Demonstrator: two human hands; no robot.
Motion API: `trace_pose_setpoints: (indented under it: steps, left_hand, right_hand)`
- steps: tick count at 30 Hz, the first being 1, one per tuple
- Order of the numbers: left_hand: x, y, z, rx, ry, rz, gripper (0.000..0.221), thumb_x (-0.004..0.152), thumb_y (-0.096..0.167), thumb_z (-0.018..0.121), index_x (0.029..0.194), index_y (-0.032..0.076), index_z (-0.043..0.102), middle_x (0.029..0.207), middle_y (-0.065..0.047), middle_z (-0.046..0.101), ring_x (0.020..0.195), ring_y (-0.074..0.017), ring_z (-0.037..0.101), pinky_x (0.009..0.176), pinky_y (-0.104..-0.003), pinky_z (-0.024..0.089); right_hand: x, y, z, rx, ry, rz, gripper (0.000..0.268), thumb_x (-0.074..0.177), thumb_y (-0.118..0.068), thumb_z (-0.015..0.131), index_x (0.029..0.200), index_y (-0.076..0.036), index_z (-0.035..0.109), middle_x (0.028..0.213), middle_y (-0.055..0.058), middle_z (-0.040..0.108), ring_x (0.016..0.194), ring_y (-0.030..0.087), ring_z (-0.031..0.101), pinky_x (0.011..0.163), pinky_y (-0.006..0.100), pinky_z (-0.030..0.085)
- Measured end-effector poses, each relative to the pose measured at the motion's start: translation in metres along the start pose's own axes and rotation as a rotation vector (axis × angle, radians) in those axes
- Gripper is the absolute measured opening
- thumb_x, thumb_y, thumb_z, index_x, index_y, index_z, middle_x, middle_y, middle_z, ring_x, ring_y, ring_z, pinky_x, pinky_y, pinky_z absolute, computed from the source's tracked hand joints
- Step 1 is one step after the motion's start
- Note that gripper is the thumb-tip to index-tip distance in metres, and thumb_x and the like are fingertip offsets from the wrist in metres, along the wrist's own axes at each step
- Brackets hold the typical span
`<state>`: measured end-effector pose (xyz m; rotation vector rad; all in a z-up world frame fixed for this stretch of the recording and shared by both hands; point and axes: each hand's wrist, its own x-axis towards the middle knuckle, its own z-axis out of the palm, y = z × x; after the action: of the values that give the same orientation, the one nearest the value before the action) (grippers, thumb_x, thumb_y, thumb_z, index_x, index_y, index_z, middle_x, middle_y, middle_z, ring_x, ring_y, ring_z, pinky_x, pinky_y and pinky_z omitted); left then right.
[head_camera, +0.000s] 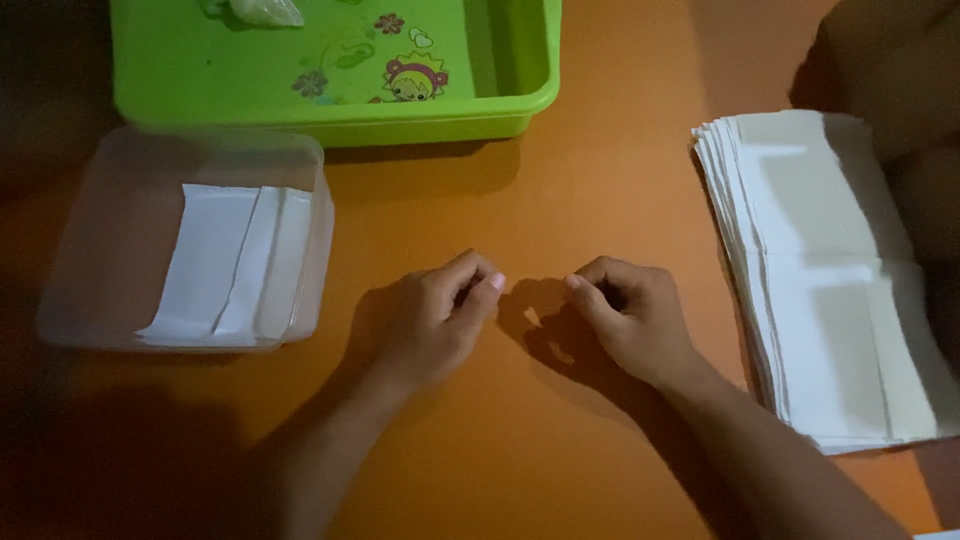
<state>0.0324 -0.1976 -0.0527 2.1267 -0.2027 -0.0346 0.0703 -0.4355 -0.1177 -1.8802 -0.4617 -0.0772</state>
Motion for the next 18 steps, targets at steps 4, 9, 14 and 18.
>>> trace_pose_setpoints:
  steps: [4,9,14,18]
  left_hand:
    - [0.000,0.002,0.000,0.083,0.009,-0.023,0.026,0.101,0.030,0.051,0.079,0.018,0.060,0.051,-0.004,0.052,0.048,-0.0189,0.055,0.050,-0.033,0.045]
    - [-0.001,0.001,0.000,0.061,-0.010,0.012,0.029,0.101,0.030,0.049,0.077,0.017,0.059,0.049,-0.003,0.050,0.046,-0.0179,0.051,0.048,-0.032,0.042]
    - [-0.006,0.015,0.002,-0.012,0.040,0.066,0.031,0.102,0.026,0.049,0.074,0.015,0.058,0.049,-0.002,0.051,0.047,-0.0148,0.050,0.047,-0.030,0.042]
    - [-0.004,-0.001,0.023,-0.066,0.055,0.135,0.030,0.101,0.025,0.052,0.074,0.015,0.060,0.048,-0.002,0.052,0.045,-0.0137,0.050,0.045,-0.028,0.042]
  right_hand:
    - [-0.001,-0.004,0.000,-0.026,0.011,-0.009,0.023,0.096,-0.003,0.068,0.074,-0.006,0.073,0.045,0.007,0.056,0.043,0.009,0.044,0.040,0.025,0.037]
    - [-0.001,-0.008,-0.001,0.005,0.018,-0.017,0.023,0.096,-0.002,0.067,0.074,-0.005,0.074,0.044,0.005,0.055,0.045,0.008,0.042,0.042,0.023,0.037]
    - [-0.002,-0.016,-0.008,-0.003,0.022,-0.016,0.024,0.098,-0.002,0.067,0.075,-0.005,0.073,0.045,0.006,0.052,0.046,0.009,0.041,0.043,0.025,0.037]
    - [-0.004,-0.016,-0.018,-0.014,0.004,-0.002,0.025,0.099,-0.006,0.068,0.074,-0.006,0.072,0.047,0.006,0.053,0.048,0.010,0.043,0.045,0.025,0.039]
